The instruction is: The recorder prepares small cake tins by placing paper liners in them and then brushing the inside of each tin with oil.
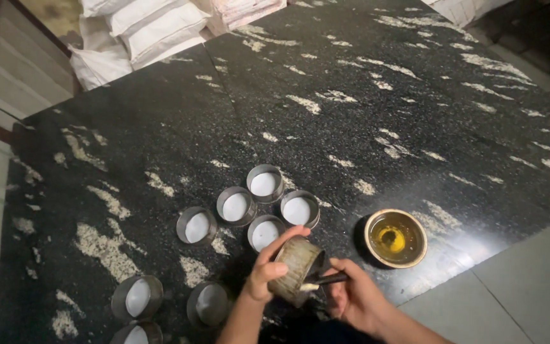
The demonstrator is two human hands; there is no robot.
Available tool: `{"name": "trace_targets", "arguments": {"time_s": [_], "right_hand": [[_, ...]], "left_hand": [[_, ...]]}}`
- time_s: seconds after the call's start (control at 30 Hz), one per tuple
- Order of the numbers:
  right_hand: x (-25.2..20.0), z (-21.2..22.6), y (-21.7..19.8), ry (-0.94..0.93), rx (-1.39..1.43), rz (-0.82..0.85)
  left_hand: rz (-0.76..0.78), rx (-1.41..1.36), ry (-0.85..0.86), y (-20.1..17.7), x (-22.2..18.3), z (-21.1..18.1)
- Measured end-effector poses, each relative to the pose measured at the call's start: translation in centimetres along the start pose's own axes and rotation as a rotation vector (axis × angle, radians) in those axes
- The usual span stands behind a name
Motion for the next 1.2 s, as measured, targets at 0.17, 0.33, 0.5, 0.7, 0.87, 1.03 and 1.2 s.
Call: {"name": "trace_targets", "arguments": {"time_s": [0.17,0.33,0.5,0.7,0.87,1.03,1.2], "right_hand": [[-1.7,0.2,4.6,0.243,0.581,0.224],[0.5,2.0,-2.1,0.025,0.544,0.01],[1.1,2.9,-8.5,-0.152,0.547,0.15],[1.6,2.5,-16.5,-0.338,0.577,0.002],[-1.9,4.5,-20.3,-0.436,0.531,-0.391],[-9.4,10.5,-19.4,-0.895,-0.225,-0.865],[-10.9,10.9,-17.8,-0.889,-0.54,-0.958]], "left_hand": [[-0.118,-0.405,0.121,0.1,-0.4,0.9],[-0.614,-0.96,-0.091,-6.4,-4.4,9.4],[-0.937,-0.963,-0.21,-16.9,-15.6,21.7],[-1.34,-0.283,0.039,-32.3,-26.1,19.6],[-1.456,1.323,-0.284,-35.4,-25.2,8.2],[-1.289,1.232,-0.551,-38.8,-15.9,4.7],[-1.141,1.084,-0.77,-44.8,-12.5,8.9]]}}
Point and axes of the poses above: each hand's wrist, its own x-axis towards the middle knuckle, its own y-axis out of the palm, z = x × y, the point moved 10 cm from there along x, towards the middle knuckle, and after that the axes turned 6 degrees about -z, right-handed, at the moved point
